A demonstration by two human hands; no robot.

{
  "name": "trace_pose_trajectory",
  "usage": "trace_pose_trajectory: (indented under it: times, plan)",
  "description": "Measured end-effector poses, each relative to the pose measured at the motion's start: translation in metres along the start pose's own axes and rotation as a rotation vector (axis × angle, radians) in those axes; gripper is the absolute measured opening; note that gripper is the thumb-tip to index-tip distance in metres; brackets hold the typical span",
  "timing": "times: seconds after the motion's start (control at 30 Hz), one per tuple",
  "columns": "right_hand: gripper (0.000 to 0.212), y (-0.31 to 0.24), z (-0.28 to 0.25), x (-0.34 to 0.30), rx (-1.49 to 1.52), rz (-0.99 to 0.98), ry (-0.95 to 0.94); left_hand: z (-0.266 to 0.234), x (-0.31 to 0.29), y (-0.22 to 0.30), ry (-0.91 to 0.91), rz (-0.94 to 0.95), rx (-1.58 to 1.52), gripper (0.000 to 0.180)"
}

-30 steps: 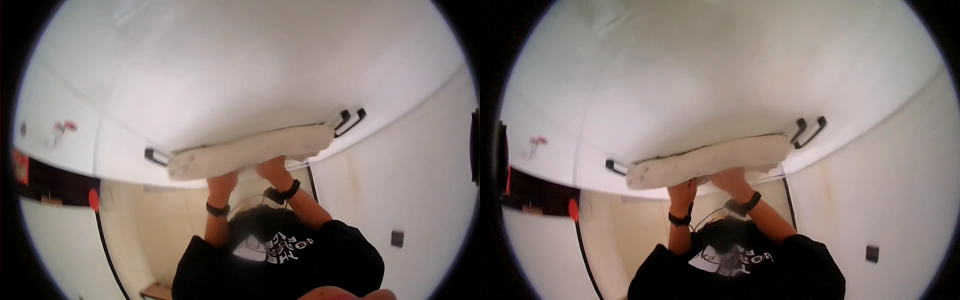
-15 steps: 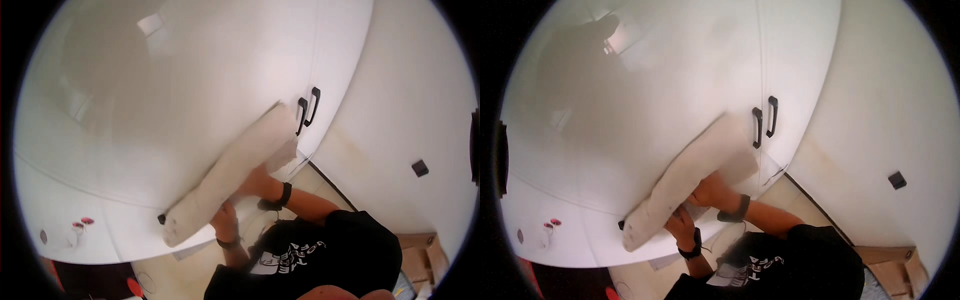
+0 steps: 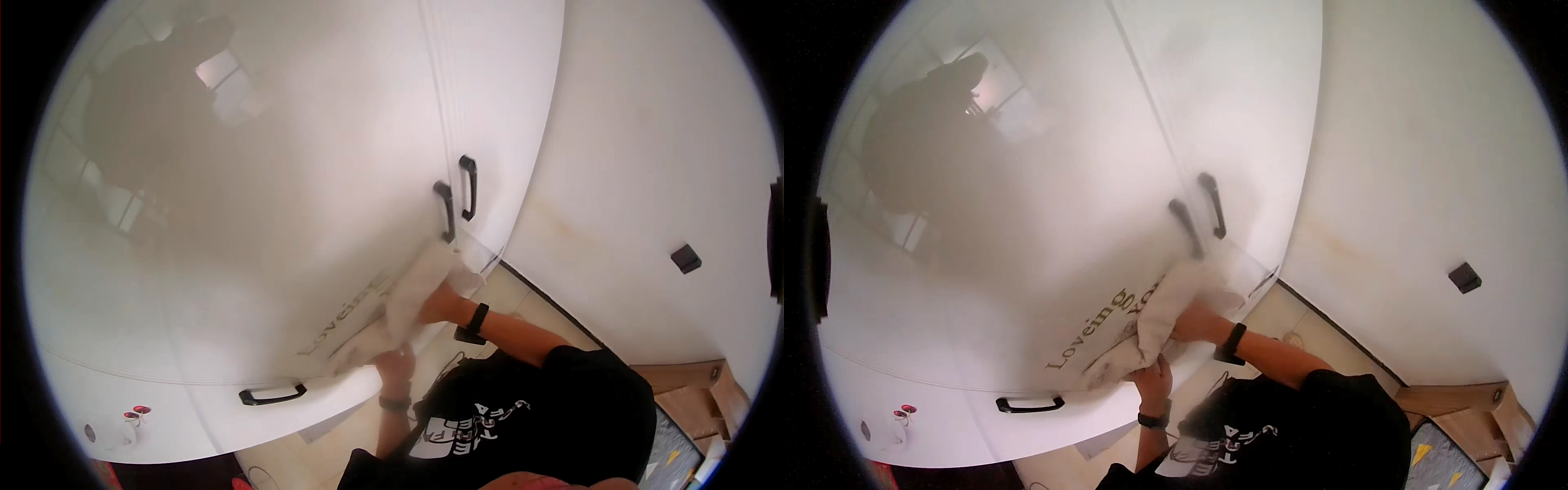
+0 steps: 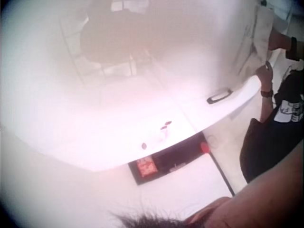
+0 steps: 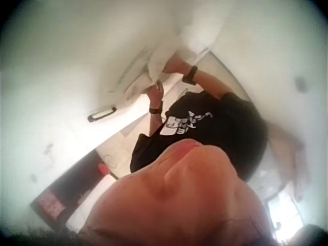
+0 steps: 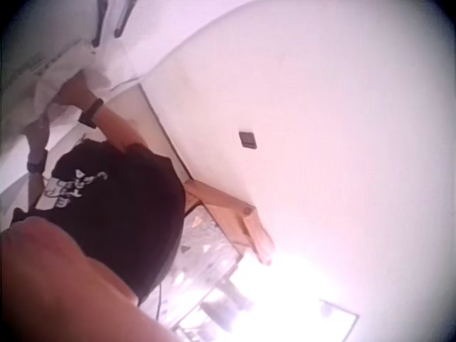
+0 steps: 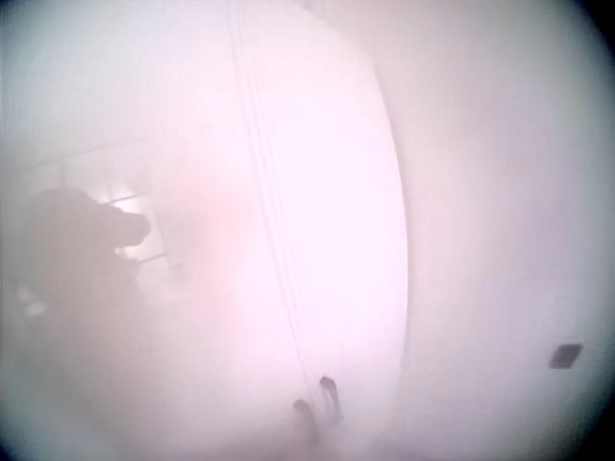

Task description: The person wipes the front surface, handles, and side edges of a white glossy closet using a white cloth.

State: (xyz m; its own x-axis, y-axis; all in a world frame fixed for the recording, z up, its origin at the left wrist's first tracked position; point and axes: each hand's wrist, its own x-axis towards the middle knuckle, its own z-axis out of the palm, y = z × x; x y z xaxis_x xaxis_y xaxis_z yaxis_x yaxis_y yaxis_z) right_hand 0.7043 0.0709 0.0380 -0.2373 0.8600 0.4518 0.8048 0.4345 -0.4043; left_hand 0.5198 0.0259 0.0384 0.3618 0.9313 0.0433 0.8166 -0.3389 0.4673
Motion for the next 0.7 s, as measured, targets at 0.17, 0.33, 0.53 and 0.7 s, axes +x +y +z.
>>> trace_pose_trajectory:
  times: [0.17, 0.33, 0.53, 0.7]
  plan:
    - [0.035, 0.067, -0.010, -0.038, -0.097, 0.024, 0.051, 0.030, 0.032, 0.040, 0.412, 0.493, 0.388, 0.017]
    - [0.032, 0.158, 0.005, -0.076, -0.136, 0.205, -0.165, 0.074, 0.058, 0.086, -0.116, 0.315, 0.298, 0.022]
    - [0.036, 0.200, -0.121, -0.053, 0.004, 0.148, 0.263, 0.105, 0.113, 0.187, 0.203, 0.391, 0.140, 0.027]
    - [0.040, 0.239, -0.183, -0.031, 0.069, 0.064, 0.627, 0.091, 0.141, 0.272, 0.374, 0.399, 0.066, 0.033]
